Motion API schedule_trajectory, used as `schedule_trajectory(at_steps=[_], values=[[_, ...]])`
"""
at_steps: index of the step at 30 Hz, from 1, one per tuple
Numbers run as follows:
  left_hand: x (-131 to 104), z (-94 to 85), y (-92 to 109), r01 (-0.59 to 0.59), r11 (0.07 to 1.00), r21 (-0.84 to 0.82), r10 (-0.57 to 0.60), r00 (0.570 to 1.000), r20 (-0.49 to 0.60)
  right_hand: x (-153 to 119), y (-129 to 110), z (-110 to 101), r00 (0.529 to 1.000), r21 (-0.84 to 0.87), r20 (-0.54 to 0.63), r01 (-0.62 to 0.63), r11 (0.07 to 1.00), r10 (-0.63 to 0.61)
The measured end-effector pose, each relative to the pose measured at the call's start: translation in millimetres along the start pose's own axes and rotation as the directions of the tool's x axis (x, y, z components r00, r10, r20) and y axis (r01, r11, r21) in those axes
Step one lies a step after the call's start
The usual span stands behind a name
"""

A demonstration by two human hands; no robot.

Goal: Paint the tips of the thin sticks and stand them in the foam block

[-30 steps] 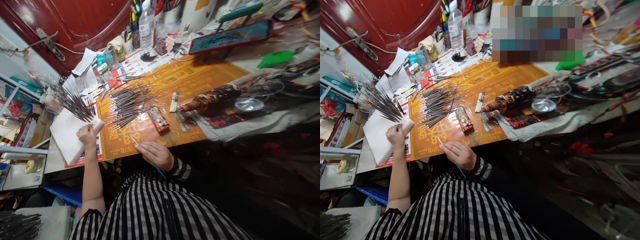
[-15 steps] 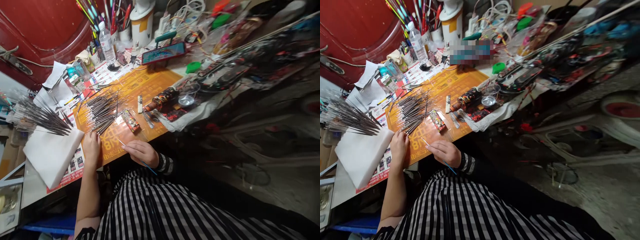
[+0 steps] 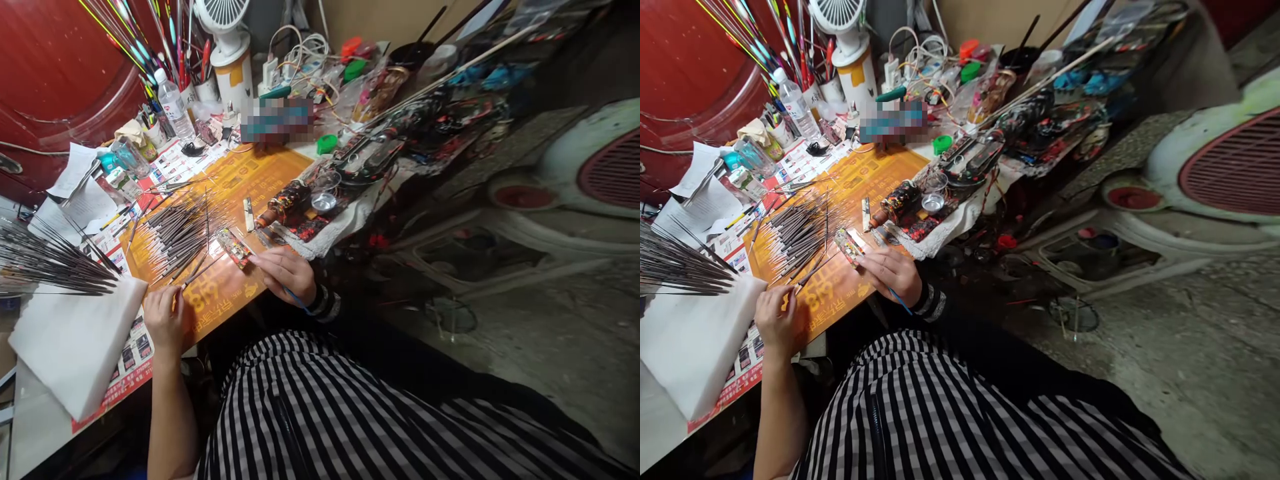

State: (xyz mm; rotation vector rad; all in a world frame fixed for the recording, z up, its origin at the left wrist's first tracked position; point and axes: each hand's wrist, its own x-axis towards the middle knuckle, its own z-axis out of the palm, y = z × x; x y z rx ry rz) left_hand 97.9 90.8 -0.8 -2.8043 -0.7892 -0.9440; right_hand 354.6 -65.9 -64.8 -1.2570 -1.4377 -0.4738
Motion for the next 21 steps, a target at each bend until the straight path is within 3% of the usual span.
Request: schedule_trajectory(at_steps=[5, 11, 16, 21], values=[[1.5, 8.6, 7.5, 0.007, 1.000, 0.008, -0.007, 1.000, 0.006, 4.4, 10.7, 5.0, 0.990, -0.034, 0.048, -0.129, 0.991, 0.131], [-0.2, 13.1, 3.5, -0.029, 0.999, -0.016, 0.028, 0.999, -0.020, 10.0, 12.0, 10.6, 0.972, -0.056, 0.158, -0.168, 0.984, 0.175], [-5.5, 12.8, -3.6, -0.105, 0.994, -0.011, 0.103, 0.989, -0.105, 7.2, 14.3, 12.1, 0.977, -0.060, 0.133, -0.160, 0.985, 0.166], [-6.8, 11.0, -3.7, -0.097, 0.995, -0.030, 0.092, 0.986, -0.137, 4.7, 15.6, 13.3, 0.977, -0.075, 0.123, -0.169, 0.983, 0.177]])
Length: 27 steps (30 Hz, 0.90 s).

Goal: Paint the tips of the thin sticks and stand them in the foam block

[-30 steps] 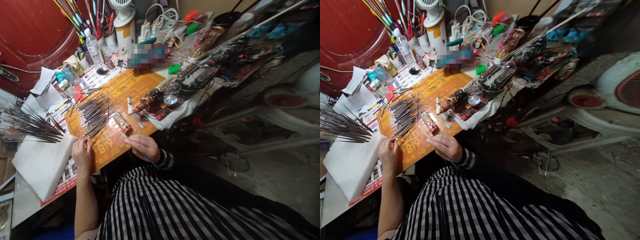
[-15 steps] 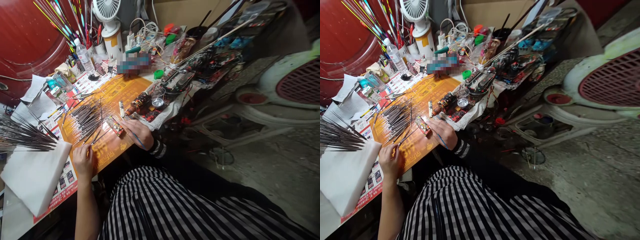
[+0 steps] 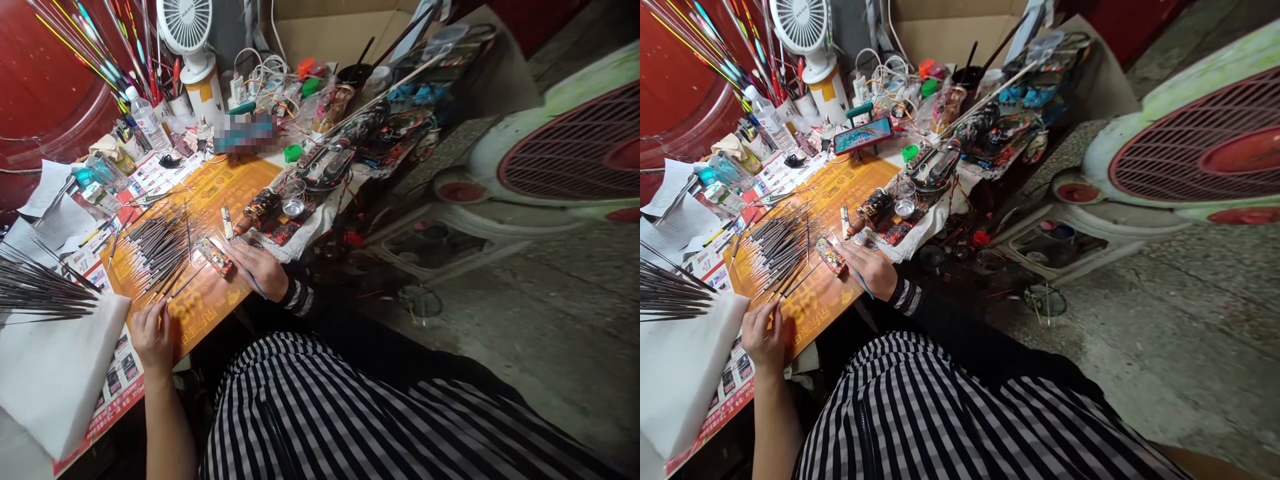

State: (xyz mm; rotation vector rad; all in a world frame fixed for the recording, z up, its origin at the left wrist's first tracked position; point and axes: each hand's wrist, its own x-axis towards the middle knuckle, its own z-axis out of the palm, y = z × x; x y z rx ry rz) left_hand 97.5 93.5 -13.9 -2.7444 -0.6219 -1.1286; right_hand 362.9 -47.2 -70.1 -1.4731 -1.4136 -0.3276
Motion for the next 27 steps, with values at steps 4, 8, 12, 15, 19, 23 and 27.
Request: schedule_trajectory(at_steps=[4, 8, 12, 15, 19, 23, 27], values=[[0.6, 1.3, 1.2, 0.006, 1.000, -0.030, -0.006, 1.000, 0.006, 1.9, -2.0, -0.6, 0.999, -0.020, -0.034, 0.035, 0.999, -0.035], [-0.8, 4.8, 0.5, 0.004, 0.999, -0.053, -0.002, 1.000, 0.024, 1.0, -2.6, -8.7, 0.997, 0.004, -0.053, 0.050, 0.999, -0.049], [-2.1, 8.1, -0.5, 0.008, 0.998, -0.058, -0.006, 0.999, 0.034, -10.8, 6.9, -19.3, 0.988, 0.029, -0.101, 0.121, 0.992, -0.118], [-2.0, 9.1, -0.5, 0.015, 0.998, -0.055, -0.014, 0.999, 0.034, -21.0, 17.7, -21.7, 0.973, -0.027, -0.144, 0.176, 0.984, -0.178], [-2.1, 8.9, -0.2, 0.030, 0.998, -0.055, -0.028, 0.999, 0.036, -25.9, 24.2, -19.0, 0.973, -0.069, -0.122, 0.187, 0.980, -0.194], [-3.3, 9.0, -0.4, 0.050, 0.997, -0.064, -0.048, 0.998, 0.043, -23.5, 21.7, -17.9, 0.973, -0.056, -0.120, 0.190, 0.980, -0.196], [-4.4, 9.4, 0.0, 0.066, 0.995, -0.071, -0.063, 0.997, 0.043, -21.1, 19.4, -19.1, 0.973, -0.051, -0.109, 0.198, 0.979, -0.203]])
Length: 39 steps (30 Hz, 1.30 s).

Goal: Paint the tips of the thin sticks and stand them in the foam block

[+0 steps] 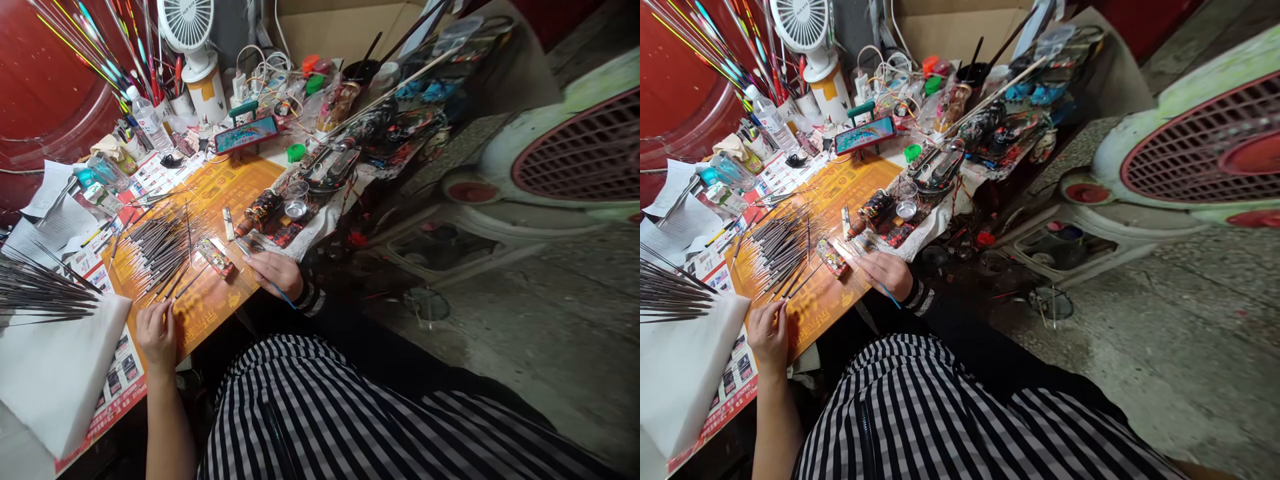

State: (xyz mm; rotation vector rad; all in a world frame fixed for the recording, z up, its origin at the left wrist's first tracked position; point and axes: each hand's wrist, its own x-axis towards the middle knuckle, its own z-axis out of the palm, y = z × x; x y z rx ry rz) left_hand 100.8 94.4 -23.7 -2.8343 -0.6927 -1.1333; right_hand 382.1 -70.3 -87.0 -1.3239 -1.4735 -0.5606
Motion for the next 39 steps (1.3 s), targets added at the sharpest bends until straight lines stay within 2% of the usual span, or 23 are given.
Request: schedule_trajectory(at_steps=[21, 26, 31, 39], values=[[-0.5, -0.4, 0.7, 0.014, 1.000, 0.001, -0.014, 1.000, 0.014, -5.1, 1.4, 1.8, 0.999, 0.017, 0.009, -0.037, 0.999, 0.037], [-0.2, -1.0, 3.5, 0.020, 1.000, -0.004, -0.020, 1.000, 0.017, -10.8, -13.6, 7.1, 0.996, 0.035, 0.004, -0.085, 0.996, 0.085], [-3.1, -0.2, 5.0, 0.022, 1.000, -0.015, -0.022, 1.000, 0.023, -12.2, -35.7, 18.5, 0.998, 0.148, 0.059, -0.029, 0.989, 0.020], [-9.2, 1.2, 3.6, 0.088, 0.996, -0.010, -0.088, 0.995, 0.052, -9.8, -38.8, 26.4, 0.998, 0.104, 0.056, 0.008, 0.995, -0.014]])
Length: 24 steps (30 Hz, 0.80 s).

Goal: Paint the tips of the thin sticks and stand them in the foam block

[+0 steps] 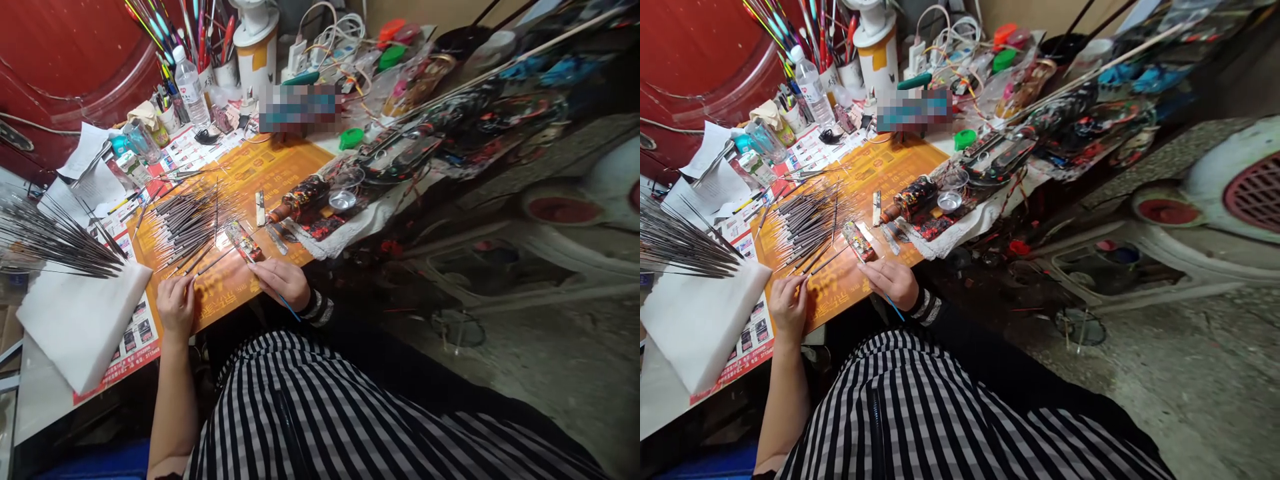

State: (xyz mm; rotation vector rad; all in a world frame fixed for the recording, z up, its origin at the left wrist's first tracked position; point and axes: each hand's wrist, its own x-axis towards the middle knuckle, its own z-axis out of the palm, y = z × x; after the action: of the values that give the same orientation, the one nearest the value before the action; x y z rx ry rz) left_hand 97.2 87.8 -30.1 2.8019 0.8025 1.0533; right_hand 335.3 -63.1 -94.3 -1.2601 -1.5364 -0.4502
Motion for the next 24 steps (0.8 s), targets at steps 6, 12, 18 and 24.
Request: schedule_trajectory(at_steps=[6, 12, 18, 24], values=[[0.2, -0.1, 1.0, 0.016, 1.000, -0.013, -0.016, 1.000, 0.003, 0.0, -1.7, -0.6, 0.997, 0.010, 0.058, -0.049, 0.999, 0.048], [1.9, -1.2, 4.4, 0.013, 1.000, -0.018, -0.013, 1.000, -0.007, 2.2, -2.3, 0.5, 0.999, -0.012, 0.031, -0.021, 1.000, 0.021], [2.4, -1.6, 4.3, 0.014, 1.000, -0.007, -0.014, 1.000, 0.006, 2.7, -2.7, 0.9, 0.999, 0.033, 0.022, -0.039, 0.999, 0.038], [2.2, -1.5, 4.0, 0.014, 1.000, -0.003, -0.013, 1.000, 0.007, -0.3, -1.8, 1.1, 0.996, 0.015, 0.057, -0.068, 0.998, 0.067]])
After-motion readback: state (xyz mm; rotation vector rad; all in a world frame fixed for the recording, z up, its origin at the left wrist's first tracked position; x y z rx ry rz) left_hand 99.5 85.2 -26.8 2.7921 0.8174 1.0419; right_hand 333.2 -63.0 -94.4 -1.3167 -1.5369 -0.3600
